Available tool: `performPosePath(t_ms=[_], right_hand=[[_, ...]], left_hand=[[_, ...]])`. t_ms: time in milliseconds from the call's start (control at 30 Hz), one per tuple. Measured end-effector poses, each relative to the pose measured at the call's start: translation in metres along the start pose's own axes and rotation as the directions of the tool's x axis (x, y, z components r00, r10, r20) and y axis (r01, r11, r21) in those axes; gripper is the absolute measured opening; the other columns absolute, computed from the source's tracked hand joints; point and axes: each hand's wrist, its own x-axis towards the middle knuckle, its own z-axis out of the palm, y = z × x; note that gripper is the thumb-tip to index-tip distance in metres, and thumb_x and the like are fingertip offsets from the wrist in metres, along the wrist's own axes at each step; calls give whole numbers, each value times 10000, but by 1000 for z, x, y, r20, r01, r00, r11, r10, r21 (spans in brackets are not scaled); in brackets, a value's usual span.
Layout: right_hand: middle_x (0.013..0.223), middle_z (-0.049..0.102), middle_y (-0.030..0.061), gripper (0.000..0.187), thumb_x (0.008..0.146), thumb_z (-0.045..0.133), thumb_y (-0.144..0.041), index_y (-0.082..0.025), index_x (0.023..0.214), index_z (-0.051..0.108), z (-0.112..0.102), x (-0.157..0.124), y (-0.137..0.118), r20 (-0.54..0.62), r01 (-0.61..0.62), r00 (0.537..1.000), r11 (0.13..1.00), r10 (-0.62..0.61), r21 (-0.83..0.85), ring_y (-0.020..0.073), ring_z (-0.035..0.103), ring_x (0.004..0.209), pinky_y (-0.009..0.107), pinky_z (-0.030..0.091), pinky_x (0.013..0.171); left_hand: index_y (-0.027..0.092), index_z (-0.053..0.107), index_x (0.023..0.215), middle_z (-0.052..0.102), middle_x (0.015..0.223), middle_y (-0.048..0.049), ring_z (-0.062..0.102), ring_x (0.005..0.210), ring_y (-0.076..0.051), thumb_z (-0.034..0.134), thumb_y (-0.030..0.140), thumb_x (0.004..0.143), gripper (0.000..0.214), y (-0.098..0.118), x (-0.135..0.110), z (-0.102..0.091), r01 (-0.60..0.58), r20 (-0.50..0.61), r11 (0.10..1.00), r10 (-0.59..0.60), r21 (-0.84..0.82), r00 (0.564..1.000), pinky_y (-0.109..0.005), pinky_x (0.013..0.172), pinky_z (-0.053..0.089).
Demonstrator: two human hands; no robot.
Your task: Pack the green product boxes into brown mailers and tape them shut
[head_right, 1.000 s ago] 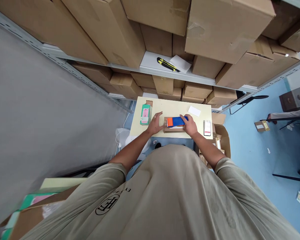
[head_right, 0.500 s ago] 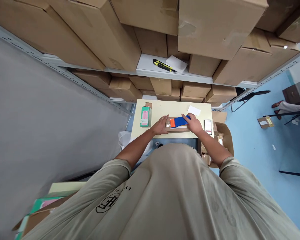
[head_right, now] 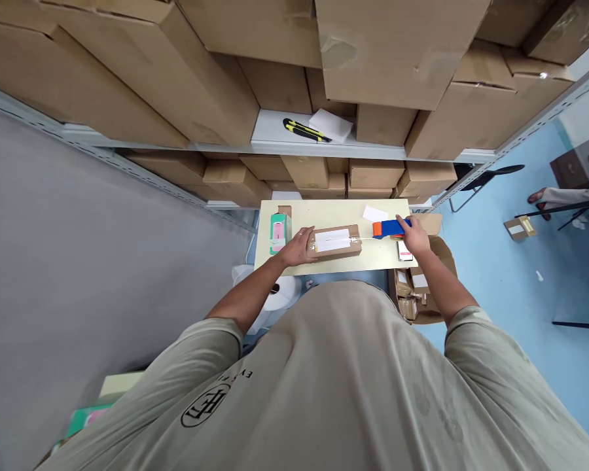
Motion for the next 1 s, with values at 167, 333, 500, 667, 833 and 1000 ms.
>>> performPosePath(t_ms=[167, 333, 500, 667, 833, 1000], right_hand=[[1508, 584, 215, 792, 1042, 526, -182, -303, 1814, 396, 0, 3, -5, 14, 56, 998, 997, -56, -60, 420, 556, 1363, 502, 625, 969], [1472, 575, 232, 804, 1028, 516, -151, -289, 1811, 403, -5, 8, -17, 91, 178, 982, 974, -167, -143, 431, 513, 1318, 571, 547, 1068], [1452, 571, 238, 831, 989, 532, -129, -285, 1799, 428, -6, 9, -30, 131, 256, 963, 952, -236, -166, 436, 484, 1280, 587, 493, 1099], [1458, 566, 238, 829, 997, 504, -117, -283, 1805, 415, -4, 6, -33, 141, 255, 963, 950, -231, -181, 434, 479, 1277, 572, 509, 1065], [1456, 567, 238, 849, 993, 537, -150, -298, 1815, 387, -5, 2, -31, 157, 266, 959, 942, -237, -204, 431, 481, 1253, 564, 504, 1043], [1392, 593, 211, 861, 1024, 492, -121, -365, 1834, 328, -11, -5, -27, 188, 283, 953, 923, -239, -260, 395, 517, 1195, 540, 460, 1056]], left_hand=[[112, 262, 1815, 420, 1716, -286, 457, 1594, -509, 1026, 428, 645, 1433, 7, 6, -1, -8, 42, 999, 6, 35, 999, -608, 1366, 383], [113, 201, 1840, 416, 1737, -277, 471, 1585, -495, 969, 433, 683, 1425, 12, 11, -7, -3, 96, 992, -9, 124, 995, -574, 1334, 429], [88, 161, 1857, 447, 1728, -312, 349, 1661, -547, 987, 442, 656, 1500, 32, 17, -9, 21, 141, 936, -75, 351, 987, -672, 1418, 173], [151, 91, 1876, 109, 1911, -275, -26, 1764, -556, 947, 698, 729, 1532, 95, 39, 33, -24, 59, 869, -6, 494, 998, -727, 1386, -103], [231, 183, 1876, 174, 1916, -222, 79, 1772, -512, 868, 668, 840, 1316, 133, 74, 68, -180, 176, 848, 104, 499, 979, -700, 1398, -57], [291, 259, 1862, 396, 1813, -245, 324, 1684, -504, 799, 608, 926, 1127, 119, 84, 57, -163, 190, 839, 72, 520, 979, -688, 1391, 45]])
